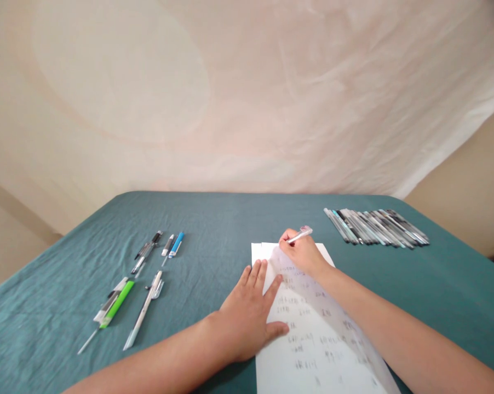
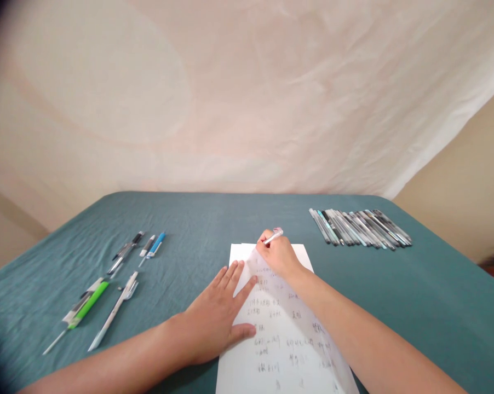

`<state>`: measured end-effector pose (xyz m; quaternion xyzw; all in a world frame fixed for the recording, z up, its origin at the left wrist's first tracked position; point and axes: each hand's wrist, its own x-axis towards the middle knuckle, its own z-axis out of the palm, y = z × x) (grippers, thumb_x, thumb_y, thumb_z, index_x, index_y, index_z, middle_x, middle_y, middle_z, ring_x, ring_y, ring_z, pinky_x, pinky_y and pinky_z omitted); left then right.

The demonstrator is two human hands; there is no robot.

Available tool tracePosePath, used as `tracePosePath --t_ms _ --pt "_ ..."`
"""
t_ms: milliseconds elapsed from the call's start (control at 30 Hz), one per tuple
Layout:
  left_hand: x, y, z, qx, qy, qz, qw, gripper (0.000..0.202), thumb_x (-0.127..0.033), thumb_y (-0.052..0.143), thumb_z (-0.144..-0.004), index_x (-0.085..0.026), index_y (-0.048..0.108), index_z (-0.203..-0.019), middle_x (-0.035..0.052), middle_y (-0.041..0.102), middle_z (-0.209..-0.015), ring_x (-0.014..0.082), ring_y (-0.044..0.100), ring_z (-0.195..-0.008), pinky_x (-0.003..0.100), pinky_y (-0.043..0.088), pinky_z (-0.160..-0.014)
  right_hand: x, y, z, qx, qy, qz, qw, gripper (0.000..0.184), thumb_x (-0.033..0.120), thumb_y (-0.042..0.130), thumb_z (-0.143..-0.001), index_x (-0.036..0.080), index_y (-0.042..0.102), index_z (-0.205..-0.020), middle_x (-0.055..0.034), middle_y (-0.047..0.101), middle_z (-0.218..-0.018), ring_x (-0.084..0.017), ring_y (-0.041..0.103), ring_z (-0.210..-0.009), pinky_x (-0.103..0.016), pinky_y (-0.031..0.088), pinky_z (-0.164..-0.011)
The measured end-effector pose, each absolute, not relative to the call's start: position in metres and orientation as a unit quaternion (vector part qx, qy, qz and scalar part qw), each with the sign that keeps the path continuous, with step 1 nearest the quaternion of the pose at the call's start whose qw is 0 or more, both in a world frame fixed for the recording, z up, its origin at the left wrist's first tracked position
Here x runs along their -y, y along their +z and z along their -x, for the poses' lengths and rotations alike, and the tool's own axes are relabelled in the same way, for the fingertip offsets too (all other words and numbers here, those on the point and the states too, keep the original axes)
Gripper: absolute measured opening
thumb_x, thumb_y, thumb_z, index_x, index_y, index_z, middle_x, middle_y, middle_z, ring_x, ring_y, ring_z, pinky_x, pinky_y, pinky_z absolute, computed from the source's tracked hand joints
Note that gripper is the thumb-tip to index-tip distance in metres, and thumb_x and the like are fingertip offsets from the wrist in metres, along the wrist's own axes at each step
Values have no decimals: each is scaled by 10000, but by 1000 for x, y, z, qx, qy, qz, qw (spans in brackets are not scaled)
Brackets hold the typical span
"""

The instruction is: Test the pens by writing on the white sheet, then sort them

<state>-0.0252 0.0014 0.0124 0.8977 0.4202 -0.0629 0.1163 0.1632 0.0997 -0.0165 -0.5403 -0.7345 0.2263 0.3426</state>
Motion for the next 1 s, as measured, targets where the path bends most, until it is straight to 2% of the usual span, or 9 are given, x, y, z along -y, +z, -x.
tracePosePath --t_ms 167,433,633,733,833,1000 --pt "-1 11 25 -419 -53 -899 114 820 -691 218 -842 -168 100 -1463 156 -55 -1509 321 -74 -1377 482 52 -1106 -98 -18 -165 726 271 534 338 153 262 455 -789 200 564 -702 42 513 -508 -113 449 -474 -227 299 -483" --pt "-1 10 25 -419 -56 -900 106 810 -694 209 -842 -184 101 -1463 137 -53 -1515 320 -60 -1381 482 48 -1104 -100 -18 -167 714 260 548 350 169 283 479 -784 198 558 -663 46 499 -498 -108 444 -476 -219 305 -478" --pt "-1 9 27 -414 -50 -903 103 806 -695 183 -844 -184 105 -1463 135 -56 -1515 315 -56 -1382 472 49 -1106 -102 -20 -171 614 441 520 398 306 446 467 -822 177 612 -809 20 550 -597 -84 445 -451 -199 316 -419" --pt "-1 9 27 -417 -51 -902 101 809 -697 193 -843 -184 106 -1463 137 -55 -1514 316 -61 -1382 473 40 -1107 -106 -18 -171 592 466 509 417 358 495 484 -806 175 625 -882 -2 592 -657 -86 470 -468 -192 309 -391" --pt "-1 10 27 -421 -48 -900 104 810 -700 200 -840 -193 95 -1464 134 -49 -1516 315 -59 -1382 478 47 -1106 -106 -12 -173 604 454 511 410 316 447 523 -787 183 628 -925 -8 613 -688 -88 477 -472 -197 340 -402" --pt "-1 13 26 -422 -55 -898 111 815 -691 240 -840 -183 102 -1463 153 -58 -1507 321 -57 -1379 484 51 -1106 -89 -7 -179 630 438 531 360 172 315 528 -768 196 618 -853 31 537 -559 -102 464 -477 -202 331 -420"
